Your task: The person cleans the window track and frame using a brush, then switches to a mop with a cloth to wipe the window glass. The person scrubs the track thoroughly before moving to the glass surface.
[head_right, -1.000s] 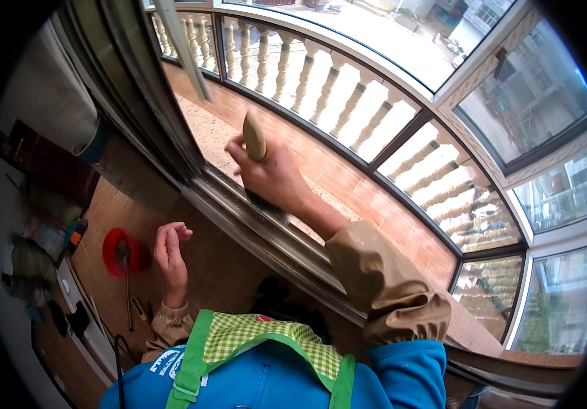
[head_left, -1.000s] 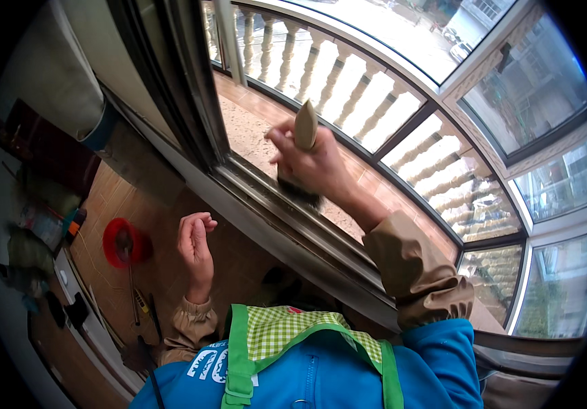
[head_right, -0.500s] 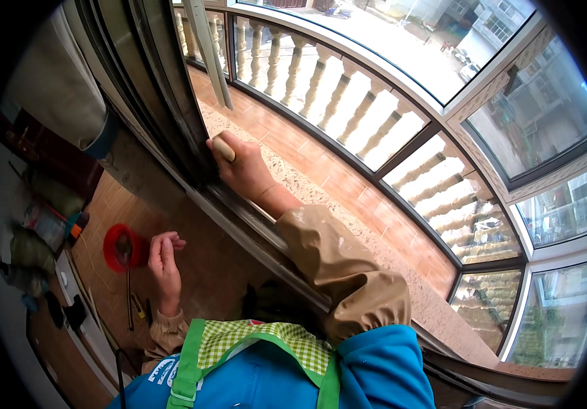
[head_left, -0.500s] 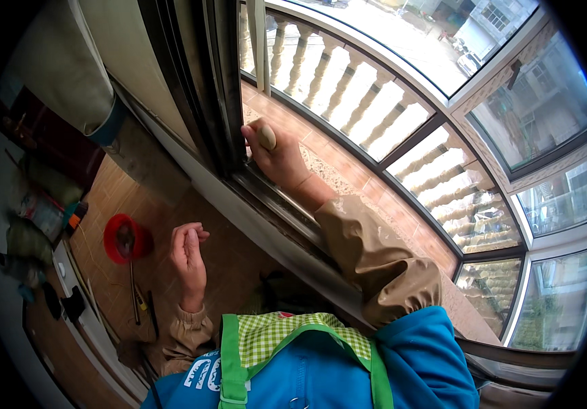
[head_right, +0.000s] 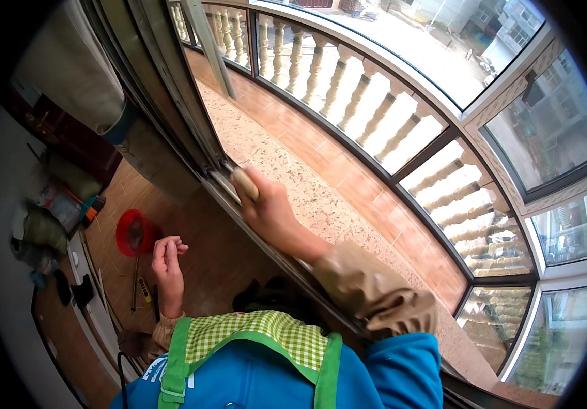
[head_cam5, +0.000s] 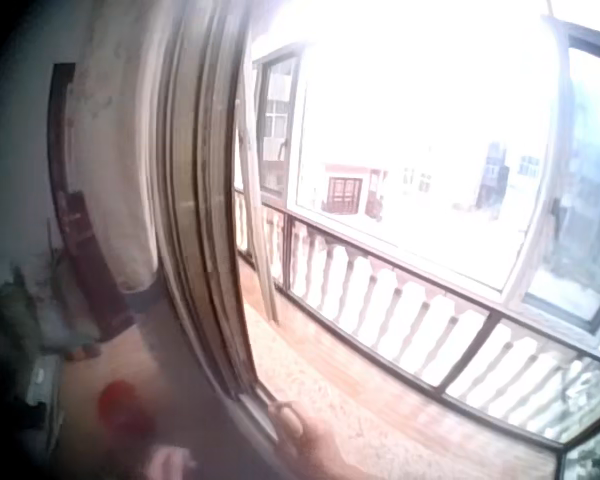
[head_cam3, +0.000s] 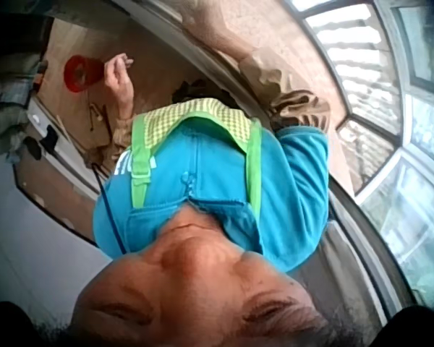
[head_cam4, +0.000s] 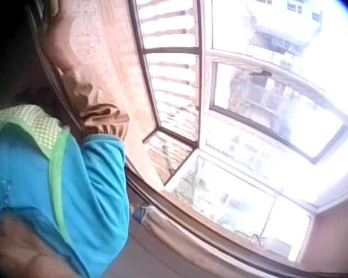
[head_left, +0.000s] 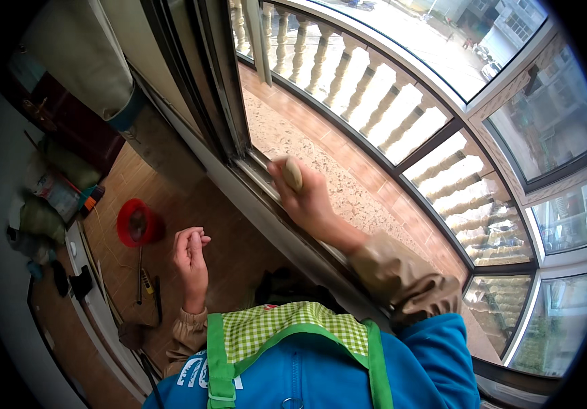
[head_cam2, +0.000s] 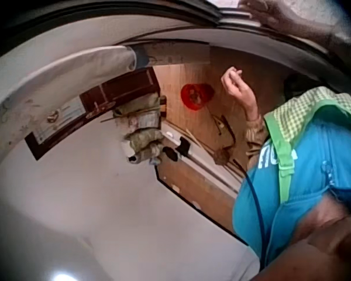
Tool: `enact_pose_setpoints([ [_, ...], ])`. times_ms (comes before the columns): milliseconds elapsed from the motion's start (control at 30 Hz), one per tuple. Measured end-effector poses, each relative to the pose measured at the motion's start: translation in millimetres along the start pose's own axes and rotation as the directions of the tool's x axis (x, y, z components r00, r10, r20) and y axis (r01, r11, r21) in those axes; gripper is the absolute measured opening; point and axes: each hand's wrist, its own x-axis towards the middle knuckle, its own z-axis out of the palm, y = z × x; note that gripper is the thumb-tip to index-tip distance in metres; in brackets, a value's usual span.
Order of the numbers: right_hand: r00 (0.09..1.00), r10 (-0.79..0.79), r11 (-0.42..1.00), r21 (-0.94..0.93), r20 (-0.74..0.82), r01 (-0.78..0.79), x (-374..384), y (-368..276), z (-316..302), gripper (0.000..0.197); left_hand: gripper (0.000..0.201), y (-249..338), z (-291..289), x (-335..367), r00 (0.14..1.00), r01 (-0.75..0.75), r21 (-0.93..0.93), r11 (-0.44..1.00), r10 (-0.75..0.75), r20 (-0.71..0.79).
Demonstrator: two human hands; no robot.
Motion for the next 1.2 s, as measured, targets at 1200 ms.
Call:
enact_pose_setpoints([
  [1200,0.981,-0.084,0.970,0.239,0.176,0.040,44.1,-44.3,-55.1,0.014,0.016,0.0,-27.9,-55.8,0.988,0.017,0.149,0.989,0.006,-0.154],
])
